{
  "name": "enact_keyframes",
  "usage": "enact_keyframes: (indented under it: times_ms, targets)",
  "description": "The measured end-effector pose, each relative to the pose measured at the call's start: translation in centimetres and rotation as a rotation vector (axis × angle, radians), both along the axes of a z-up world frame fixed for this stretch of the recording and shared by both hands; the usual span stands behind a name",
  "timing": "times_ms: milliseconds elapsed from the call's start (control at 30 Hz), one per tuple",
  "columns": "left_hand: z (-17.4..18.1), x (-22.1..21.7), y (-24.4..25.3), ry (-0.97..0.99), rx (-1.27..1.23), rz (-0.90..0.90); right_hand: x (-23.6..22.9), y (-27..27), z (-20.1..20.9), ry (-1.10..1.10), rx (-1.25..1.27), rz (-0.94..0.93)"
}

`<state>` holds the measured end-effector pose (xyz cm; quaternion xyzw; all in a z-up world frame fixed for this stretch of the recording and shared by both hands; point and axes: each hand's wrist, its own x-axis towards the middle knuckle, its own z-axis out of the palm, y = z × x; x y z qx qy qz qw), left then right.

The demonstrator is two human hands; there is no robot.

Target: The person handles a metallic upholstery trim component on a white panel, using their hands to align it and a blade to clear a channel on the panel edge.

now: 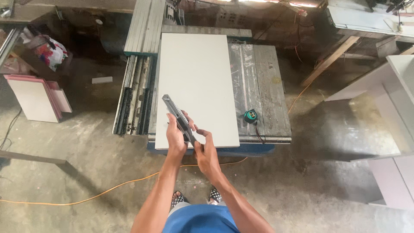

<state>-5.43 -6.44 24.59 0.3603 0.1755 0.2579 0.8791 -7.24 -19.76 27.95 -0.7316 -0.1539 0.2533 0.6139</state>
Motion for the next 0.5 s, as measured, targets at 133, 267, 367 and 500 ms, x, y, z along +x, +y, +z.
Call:
enact_keyframes:
  times_ms: [133,267,367,500]
  targets:
    - [-1.0,0.2,0.1,0.018,0.041,0.01,0.6,0.4,1.0,0.009,0.085,0.01]
    - [-0.8,0.7,2.0,0.027,-0.028,0.056,1.7,0.2,1.9,0.238,0.22,0.124]
    - [-2.8,2.3,4.9,0.037,-0.099,0.079,3.0,-0.5,-0.9,0.476,0.433,0.231]
    - [-4.0,4.2,7.3,0.007,-0.168,0.043,3.1,1.1,-2.9,0.443,0.568,0.149]
